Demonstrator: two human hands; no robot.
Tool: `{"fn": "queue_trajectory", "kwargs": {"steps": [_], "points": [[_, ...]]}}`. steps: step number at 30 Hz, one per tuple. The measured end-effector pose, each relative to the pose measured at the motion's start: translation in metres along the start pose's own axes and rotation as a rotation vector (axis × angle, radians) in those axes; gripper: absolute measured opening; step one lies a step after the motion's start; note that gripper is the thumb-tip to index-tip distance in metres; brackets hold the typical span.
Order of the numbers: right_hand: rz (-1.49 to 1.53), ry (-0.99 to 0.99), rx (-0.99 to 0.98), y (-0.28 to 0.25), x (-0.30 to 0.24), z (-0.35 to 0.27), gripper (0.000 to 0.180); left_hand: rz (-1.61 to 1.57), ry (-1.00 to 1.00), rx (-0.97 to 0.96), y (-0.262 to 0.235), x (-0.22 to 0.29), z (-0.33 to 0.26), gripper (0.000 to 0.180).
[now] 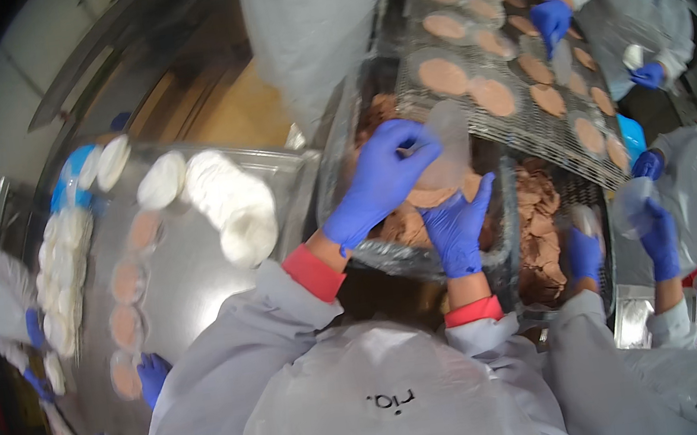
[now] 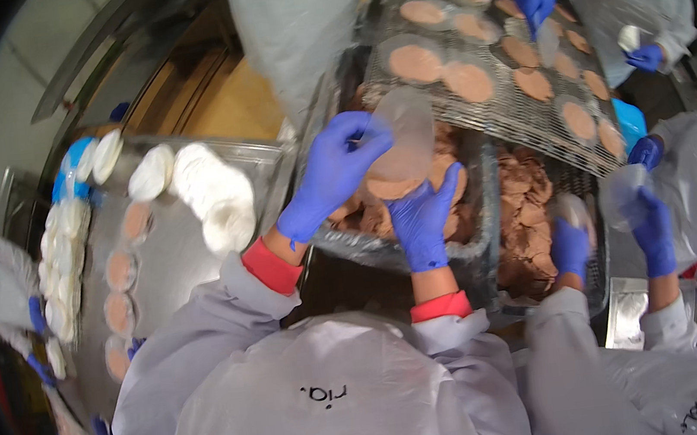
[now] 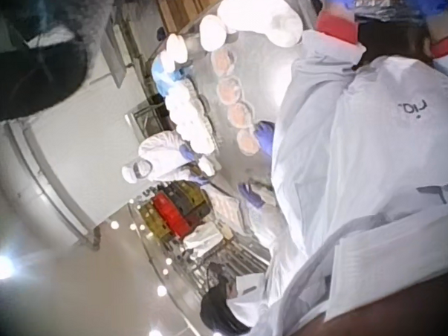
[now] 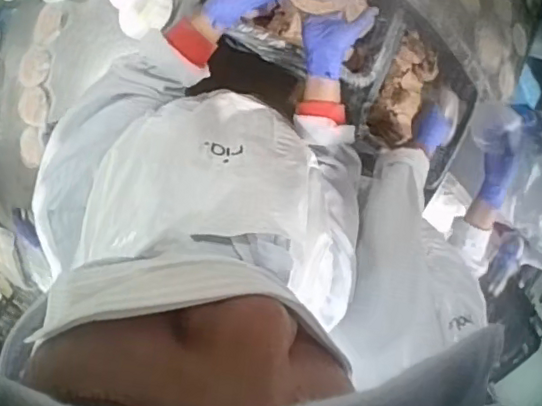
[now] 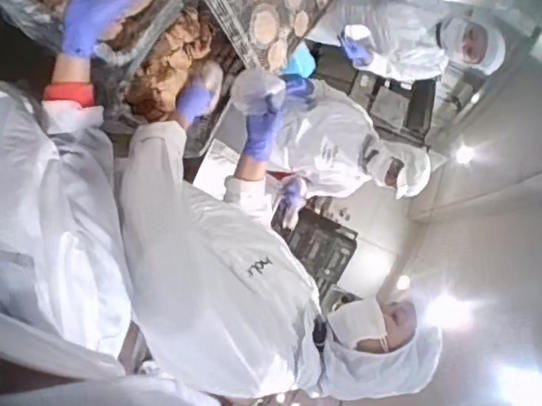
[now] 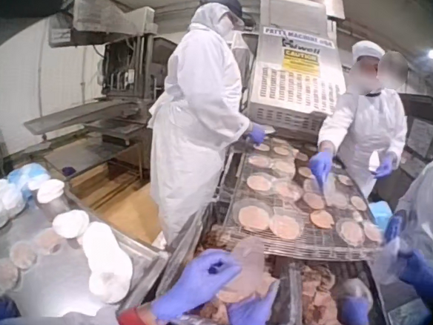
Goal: The person repeatedly picks up round white discs and places them onto a wire rack filled with pink ground meat. They press the discs into the meat to form patties and then move the finished items to a metal tray.
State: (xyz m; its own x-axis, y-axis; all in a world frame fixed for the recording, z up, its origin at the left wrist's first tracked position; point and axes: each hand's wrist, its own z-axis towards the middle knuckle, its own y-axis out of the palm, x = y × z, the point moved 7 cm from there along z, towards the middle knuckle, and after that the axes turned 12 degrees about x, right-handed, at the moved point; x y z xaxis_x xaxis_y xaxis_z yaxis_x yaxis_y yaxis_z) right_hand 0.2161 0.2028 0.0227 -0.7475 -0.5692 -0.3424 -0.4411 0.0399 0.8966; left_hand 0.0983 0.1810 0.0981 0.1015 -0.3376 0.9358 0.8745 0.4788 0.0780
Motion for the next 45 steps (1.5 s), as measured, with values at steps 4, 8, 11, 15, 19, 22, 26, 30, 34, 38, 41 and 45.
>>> {"fn": "queue_trajectory", "kwargs": {"steps": [4, 8, 11, 15, 19, 22, 26, 30, 34, 38, 41, 45], "points": [[-0.069, -0.070, 0.149, -0.002, 0.027, -0.024, 0.081, 0.237, -0.249, 0.047, -0.032, -0.033, -0.035, 0.042], [-0.008, 0.153, 0.208, -0.027, 0.048, -0.035, 0.082, 0.296, -0.187, 0.476, -0.151, -0.069, -0.079, 0.052], [0.000, 0.090, 0.229, -0.040, 0.037, -0.019, 0.081, 1.028, -0.019, 0.271, -0.234, -0.104, -0.129, 0.024], [0.002, -0.227, 0.144, -0.041, -0.046, 0.029, 0.069, 0.993, -0.090, 0.301, -0.248, -0.112, -0.133, 0.019], [0.140, -0.275, 0.296, -0.002, -0.092, 0.043, 0.055, -0.147, -0.192, 0.355, -0.133, -0.067, -0.023, 0.028], [-0.113, -0.368, 0.230, -0.030, -0.105, 0.070, 0.044, -0.096, -0.083, 0.037, -0.001, -0.140, 0.043, 0.037], [0.005, -0.369, 0.299, -0.056, -0.104, 0.056, 0.036, -1.211, -0.728, -0.069, 0.094, -0.142, 0.016, 0.060], [-0.164, -0.597, 0.330, -0.004, -0.118, -0.009, 0.037, -1.480, -0.921, -0.217, 0.068, -0.071, -0.011, 0.082], [-0.224, -0.515, 0.096, 0.076, -0.093, -0.036, 0.040, -1.358, -0.811, -0.200, 0.029, -0.031, -0.011, 0.078], [-0.813, -0.649, 0.096, 0.065, -0.010, 0.005, 0.050, -0.948, -0.535, -0.071, -0.021, -0.016, -0.023, 0.052], [-0.831, -0.600, 0.007, 0.068, 0.047, -0.003, 0.052, -0.981, -0.691, 0.121, -0.073, -0.025, -0.051, 0.040], [-0.647, -0.029, -0.064, 0.055, 0.101, -0.013, 0.046, -1.034, -0.489, 0.839, -0.217, -0.050, -0.133, 0.035]]}}
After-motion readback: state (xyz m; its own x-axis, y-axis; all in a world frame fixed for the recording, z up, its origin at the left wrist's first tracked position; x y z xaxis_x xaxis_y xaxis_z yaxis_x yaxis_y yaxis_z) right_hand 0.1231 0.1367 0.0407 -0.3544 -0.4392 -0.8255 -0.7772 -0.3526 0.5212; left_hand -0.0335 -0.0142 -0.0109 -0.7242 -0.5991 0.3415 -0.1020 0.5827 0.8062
